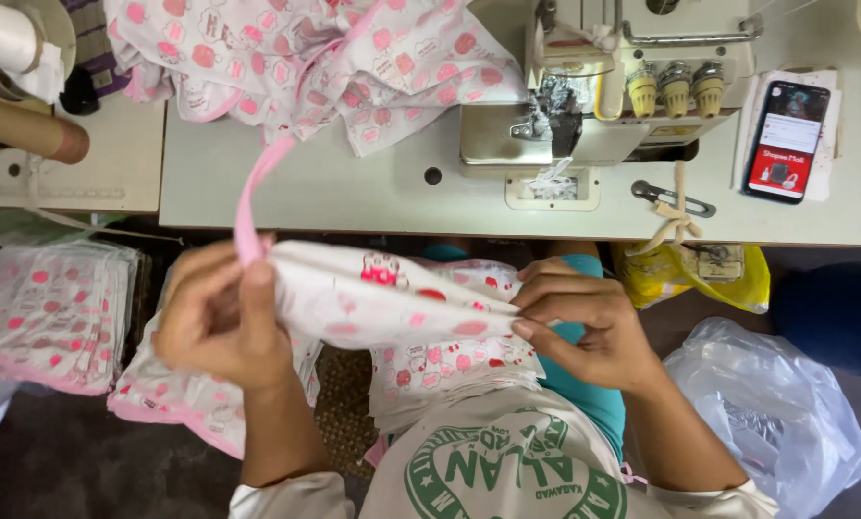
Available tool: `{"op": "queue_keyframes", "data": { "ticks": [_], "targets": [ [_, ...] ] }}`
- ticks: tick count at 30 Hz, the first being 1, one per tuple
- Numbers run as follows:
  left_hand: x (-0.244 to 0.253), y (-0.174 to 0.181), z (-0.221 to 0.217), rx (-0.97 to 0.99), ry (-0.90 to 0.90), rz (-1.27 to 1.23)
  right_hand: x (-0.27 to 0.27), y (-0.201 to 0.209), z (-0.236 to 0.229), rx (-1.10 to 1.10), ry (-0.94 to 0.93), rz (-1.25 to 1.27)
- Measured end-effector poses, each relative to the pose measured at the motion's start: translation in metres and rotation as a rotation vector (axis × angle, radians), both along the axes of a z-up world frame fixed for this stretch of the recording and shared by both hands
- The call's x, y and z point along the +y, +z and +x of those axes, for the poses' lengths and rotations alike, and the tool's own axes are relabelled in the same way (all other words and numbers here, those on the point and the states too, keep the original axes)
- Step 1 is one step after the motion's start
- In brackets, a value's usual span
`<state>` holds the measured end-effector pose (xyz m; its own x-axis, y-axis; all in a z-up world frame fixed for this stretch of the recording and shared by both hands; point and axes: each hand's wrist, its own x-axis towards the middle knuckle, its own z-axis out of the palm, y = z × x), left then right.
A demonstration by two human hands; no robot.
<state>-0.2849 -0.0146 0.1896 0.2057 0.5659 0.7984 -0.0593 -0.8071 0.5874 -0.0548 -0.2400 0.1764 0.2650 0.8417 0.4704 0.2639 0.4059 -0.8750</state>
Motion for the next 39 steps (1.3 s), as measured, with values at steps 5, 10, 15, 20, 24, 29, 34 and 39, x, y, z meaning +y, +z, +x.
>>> {"op": "queue_keyframes", "data": {
  "ticks": [5, 10, 15, 20, 24, 29, 34, 39],
  "targets": [
    [0.008, -0.053, 0.019, -0.129, -0.245, -0.540, -0.009, -0.001, 0.015, -0.080, -0.232, 0.017],
    [-0.008, -0.082, 0.048, -0.167, -0.272, -0.723, -0.030, 0.012, 0.021, -0.176, -0.361, -0.171],
    [-0.022, -0.076, 0.071, -0.182, -0.358, -0.918, -0.051, 0.001, 0.029, -0.122, -0.401, -0.275],
    [-0.026, -0.080, 0.079, -0.195, -0.499, -1.039, -0.064, -0.003, 0.029, -0.113, -0.518, -0.292],
    [-0.021, -0.084, 0.081, -0.184, -0.545, -1.079, -0.068, -0.020, 0.029, -0.062, -0.517, -0.305],
    [-0.025, 0.016, 0.085, 0.069, -0.367, -0.644, -0.072, -0.018, -0.004, -0.037, -0.579, -0.109],
    [0.008, -0.023, 0.192, -0.044, -0.535, -0.506, -0.061, -0.076, -0.021, -0.107, -0.923, -0.092],
    [0.044, -0.195, 0.276, 0.375, -0.333, -0.203, -0.019, -0.171, 0.024, 0.047, -0.858, -0.426]
  ]
}}
